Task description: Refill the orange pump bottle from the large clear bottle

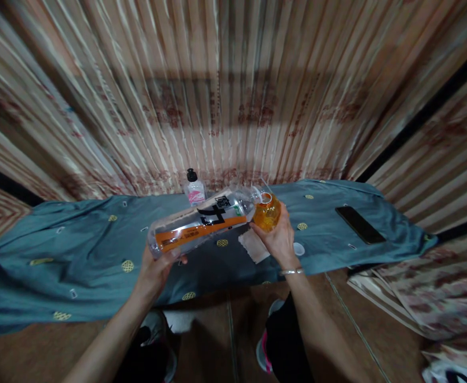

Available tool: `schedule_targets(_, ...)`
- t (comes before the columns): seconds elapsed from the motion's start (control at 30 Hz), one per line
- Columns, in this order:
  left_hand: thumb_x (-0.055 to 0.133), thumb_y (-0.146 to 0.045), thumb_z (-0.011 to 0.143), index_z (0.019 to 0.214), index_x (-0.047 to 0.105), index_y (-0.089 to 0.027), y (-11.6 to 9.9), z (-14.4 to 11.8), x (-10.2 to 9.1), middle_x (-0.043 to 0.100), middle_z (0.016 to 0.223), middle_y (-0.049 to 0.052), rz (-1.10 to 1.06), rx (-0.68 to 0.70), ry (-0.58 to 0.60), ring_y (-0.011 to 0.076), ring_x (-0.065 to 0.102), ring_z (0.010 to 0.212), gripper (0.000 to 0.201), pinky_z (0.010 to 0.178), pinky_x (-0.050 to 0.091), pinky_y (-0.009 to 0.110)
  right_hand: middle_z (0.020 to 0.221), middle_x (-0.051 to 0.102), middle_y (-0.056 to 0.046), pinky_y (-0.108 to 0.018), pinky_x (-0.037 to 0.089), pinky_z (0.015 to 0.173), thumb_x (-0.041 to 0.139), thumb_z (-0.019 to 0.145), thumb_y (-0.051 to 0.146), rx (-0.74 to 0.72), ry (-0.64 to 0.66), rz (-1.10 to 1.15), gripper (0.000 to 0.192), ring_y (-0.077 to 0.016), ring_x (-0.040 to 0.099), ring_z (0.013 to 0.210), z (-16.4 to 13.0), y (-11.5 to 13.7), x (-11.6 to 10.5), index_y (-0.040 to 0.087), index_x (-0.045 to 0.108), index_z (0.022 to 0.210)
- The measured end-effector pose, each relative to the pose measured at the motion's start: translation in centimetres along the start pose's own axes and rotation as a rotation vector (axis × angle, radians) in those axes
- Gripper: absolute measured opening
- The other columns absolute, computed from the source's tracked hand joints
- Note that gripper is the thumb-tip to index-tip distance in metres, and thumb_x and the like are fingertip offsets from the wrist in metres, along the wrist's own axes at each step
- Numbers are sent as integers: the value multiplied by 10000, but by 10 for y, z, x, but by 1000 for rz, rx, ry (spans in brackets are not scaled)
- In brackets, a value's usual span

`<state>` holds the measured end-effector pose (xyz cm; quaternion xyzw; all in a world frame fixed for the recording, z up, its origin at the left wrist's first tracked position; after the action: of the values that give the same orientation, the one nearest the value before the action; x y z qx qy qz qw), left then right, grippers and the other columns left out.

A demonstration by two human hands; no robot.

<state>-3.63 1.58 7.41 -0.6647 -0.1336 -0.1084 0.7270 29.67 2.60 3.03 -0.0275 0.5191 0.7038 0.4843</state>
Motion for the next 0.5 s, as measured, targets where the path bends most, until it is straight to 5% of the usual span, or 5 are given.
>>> schedule_targets(0.5,958,-445,731,1236,632,-229,16,-10,-10,753,960,33,-3,1,80,174,667,635,638,534,563,310,1488,677,-272,-602,561,1127,804,713,743,7,-6,-40,1149,-445,687,1357,-7,-2,-3,112,405,1587)
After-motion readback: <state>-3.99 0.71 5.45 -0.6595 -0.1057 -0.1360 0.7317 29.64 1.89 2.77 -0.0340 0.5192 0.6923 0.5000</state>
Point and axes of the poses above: each hand's wrist, its own z-axis towards the middle knuckle, its own x-axis out of the palm, y = z × x, the point moved 5 cm from there along z, towards the middle knuckle
